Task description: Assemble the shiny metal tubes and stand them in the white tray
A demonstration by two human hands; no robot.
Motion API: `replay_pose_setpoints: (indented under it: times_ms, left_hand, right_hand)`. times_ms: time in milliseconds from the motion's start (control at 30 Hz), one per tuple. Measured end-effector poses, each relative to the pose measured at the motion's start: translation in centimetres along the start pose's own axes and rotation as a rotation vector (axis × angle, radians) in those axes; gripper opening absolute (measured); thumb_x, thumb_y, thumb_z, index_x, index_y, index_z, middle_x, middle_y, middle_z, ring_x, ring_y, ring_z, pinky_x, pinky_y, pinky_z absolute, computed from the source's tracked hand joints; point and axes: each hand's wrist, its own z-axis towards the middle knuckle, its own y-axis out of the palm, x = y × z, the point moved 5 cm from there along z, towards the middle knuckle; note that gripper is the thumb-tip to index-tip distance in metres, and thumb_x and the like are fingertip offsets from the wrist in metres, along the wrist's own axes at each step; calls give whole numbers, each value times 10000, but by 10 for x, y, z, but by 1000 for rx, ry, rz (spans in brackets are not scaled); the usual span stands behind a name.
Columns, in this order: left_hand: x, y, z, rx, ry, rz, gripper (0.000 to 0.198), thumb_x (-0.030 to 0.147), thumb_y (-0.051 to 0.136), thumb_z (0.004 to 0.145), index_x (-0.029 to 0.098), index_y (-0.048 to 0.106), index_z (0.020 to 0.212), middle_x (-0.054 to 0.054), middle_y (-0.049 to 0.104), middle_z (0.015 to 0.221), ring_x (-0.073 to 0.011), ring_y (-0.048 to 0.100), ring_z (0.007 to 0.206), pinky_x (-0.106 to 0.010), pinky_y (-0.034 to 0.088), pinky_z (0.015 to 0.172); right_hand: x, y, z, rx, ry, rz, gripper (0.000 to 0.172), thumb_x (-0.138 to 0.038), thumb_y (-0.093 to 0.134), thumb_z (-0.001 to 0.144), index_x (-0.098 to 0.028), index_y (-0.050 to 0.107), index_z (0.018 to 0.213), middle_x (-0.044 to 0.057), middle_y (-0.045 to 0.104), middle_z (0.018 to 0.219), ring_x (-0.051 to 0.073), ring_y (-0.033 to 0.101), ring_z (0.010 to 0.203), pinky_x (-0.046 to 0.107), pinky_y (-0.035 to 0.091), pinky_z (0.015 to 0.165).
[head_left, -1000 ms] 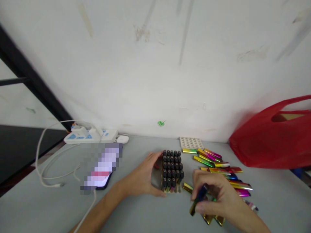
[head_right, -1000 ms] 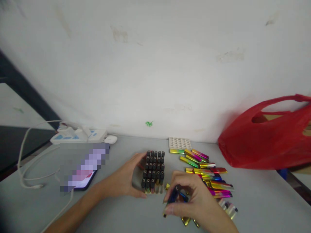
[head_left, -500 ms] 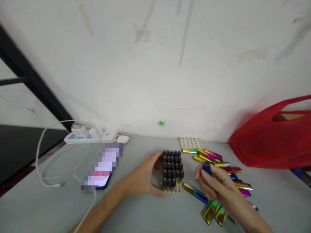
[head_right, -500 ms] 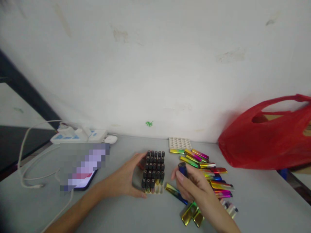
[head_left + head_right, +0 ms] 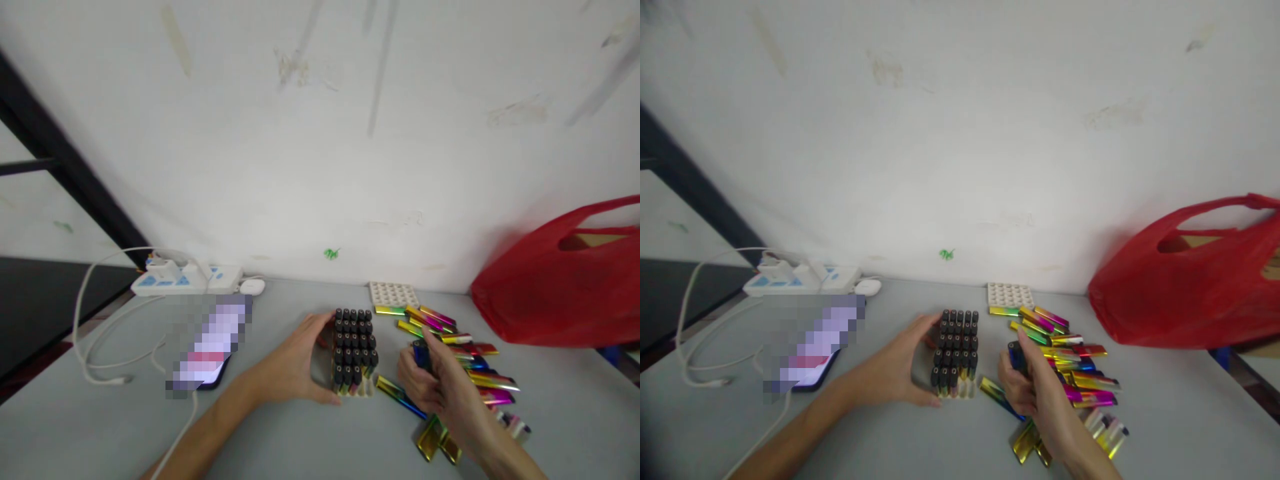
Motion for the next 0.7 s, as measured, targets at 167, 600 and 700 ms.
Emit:
replay_pose_setpoints:
  times_ms: [167,600,700]
  left_hand:
    - [0,0,0,0,-13,6,1378,501,1112,540,289,376,1685,-166,545,1506,-395,601,1260,-566,531,1114]
    - [1,0,0,2,-11,-2,1355,484,1110,548,293,381,1674,-153,567,1459,-373,622,1203,-556,553,1084]
    - [1,0,1,-8,-16,4,1364,472,1111,541,293,376,1677,-155,562,1475,-382,615,1222,-555,550,1090]
  right_hand:
    - [4,6,0,5,65,37,739,-824,599,953,-258,277,603,-110,144,569,83,56,505,249,50,439]
    - [22,-10,6,153,108,20,692,-815,593,905,-272,300,594,-116,139,543,79,49,484,244,31,418]
    - [21,-8,5,167,116,25,668,-797,623,875,-267,317,607,-118,138,553,79,44,492,240,41,421]
